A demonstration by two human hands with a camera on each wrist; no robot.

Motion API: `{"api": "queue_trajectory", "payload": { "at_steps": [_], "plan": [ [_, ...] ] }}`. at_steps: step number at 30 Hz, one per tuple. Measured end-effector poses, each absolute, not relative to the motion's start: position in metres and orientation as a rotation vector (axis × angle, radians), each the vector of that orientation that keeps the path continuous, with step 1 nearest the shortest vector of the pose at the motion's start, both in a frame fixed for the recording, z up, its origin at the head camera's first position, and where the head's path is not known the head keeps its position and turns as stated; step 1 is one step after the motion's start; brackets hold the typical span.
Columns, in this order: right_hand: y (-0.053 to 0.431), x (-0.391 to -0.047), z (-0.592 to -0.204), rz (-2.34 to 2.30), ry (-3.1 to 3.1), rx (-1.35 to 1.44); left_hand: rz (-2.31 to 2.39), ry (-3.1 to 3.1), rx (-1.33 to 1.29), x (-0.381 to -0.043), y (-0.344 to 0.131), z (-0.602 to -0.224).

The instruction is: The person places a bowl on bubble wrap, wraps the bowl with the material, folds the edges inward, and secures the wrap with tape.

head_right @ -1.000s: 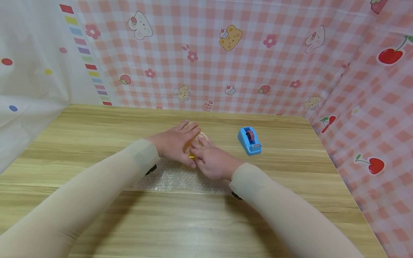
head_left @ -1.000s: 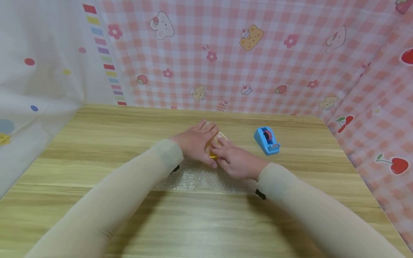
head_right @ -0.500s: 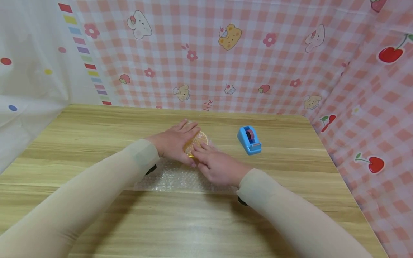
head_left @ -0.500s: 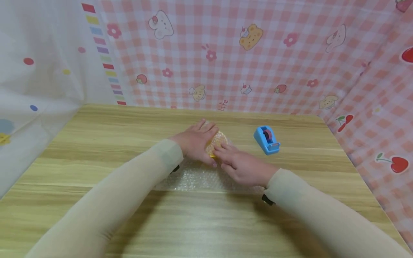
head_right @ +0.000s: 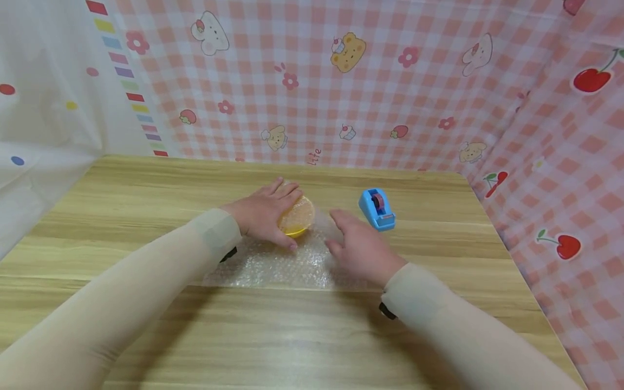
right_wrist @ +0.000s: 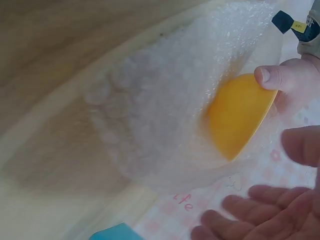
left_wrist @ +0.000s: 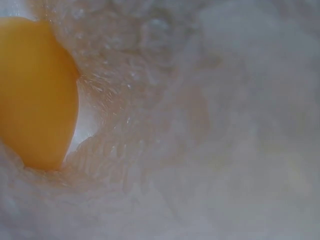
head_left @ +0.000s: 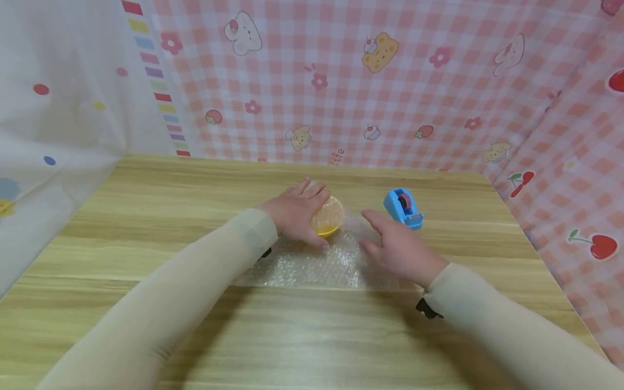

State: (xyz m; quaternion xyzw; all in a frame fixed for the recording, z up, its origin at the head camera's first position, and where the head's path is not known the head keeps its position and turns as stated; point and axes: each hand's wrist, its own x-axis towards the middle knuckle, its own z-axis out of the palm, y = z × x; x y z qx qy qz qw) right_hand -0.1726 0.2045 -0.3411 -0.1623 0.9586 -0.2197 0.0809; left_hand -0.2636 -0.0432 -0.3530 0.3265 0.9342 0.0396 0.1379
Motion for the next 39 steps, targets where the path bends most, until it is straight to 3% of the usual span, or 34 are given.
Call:
{"api": "queue_trajectory", "payload": {
  "at_steps": [15,39],
  "plan": [
    [0.217,-0.165,-0.346,-0.439,2.761,-0.237,0.099,2.700,0.945,-0.265,-0.043,-0.352],
    [0.219,-0.167,-0.355,-0.350,2.786,-0.271,0.122,2.709,0.935,-0.265,-0.044,-0.354]
  ]
}}
